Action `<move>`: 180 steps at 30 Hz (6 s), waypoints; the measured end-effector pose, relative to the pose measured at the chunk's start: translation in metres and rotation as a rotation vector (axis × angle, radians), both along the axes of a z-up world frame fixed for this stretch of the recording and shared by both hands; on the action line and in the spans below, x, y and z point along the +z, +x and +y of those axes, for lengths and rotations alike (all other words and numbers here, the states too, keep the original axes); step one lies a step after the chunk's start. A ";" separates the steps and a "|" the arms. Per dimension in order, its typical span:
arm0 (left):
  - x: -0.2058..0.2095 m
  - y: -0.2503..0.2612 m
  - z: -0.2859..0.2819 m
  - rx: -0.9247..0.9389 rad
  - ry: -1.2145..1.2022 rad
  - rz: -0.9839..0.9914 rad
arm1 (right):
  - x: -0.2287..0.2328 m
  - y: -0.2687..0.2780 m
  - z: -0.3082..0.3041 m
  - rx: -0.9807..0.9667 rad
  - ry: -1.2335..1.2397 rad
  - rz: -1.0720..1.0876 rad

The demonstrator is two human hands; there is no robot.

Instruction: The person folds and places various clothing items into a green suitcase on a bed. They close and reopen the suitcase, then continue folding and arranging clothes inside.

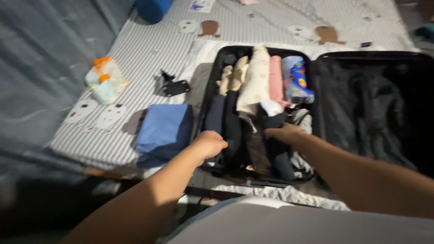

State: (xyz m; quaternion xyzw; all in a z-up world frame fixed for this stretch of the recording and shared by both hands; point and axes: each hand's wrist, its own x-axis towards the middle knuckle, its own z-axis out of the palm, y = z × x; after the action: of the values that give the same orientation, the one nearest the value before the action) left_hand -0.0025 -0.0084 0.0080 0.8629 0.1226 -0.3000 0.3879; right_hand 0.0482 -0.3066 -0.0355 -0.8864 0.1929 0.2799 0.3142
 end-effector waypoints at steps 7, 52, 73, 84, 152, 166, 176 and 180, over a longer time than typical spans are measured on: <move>0.032 -0.004 -0.053 0.177 -0.351 0.124 | 0.046 -0.056 0.042 0.043 0.366 -0.350; 0.128 0.055 0.051 0.391 -0.749 0.007 | 0.070 -0.077 -0.054 -0.551 1.641 -0.111; 0.092 0.017 -0.092 0.005 -0.489 -0.439 | 0.087 -0.086 -0.028 -0.609 1.210 -0.029; 0.094 0.023 -0.122 -0.048 -0.824 -0.333 | 0.152 -0.073 0.000 -0.384 1.092 -0.204; -0.007 -0.040 0.267 -0.150 0.521 0.102 | 0.049 -0.044 0.278 0.894 0.119 -0.356; 0.009 0.012 0.213 -0.470 0.505 0.065 | 0.060 -0.040 0.266 0.820 0.101 -0.358; 0.049 0.035 0.126 -0.346 0.298 -0.362 | 0.039 -0.028 0.202 0.719 0.024 -0.524; 0.050 0.041 0.077 -0.445 0.249 -0.473 | 0.040 -0.048 0.153 0.637 -0.043 -0.438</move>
State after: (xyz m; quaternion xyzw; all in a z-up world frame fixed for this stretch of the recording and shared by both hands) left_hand 0.0386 0.0685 0.0576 0.9548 -0.1262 -0.1516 0.2223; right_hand 0.0004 -0.1535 0.0048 -0.9472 -0.1579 0.1633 0.2264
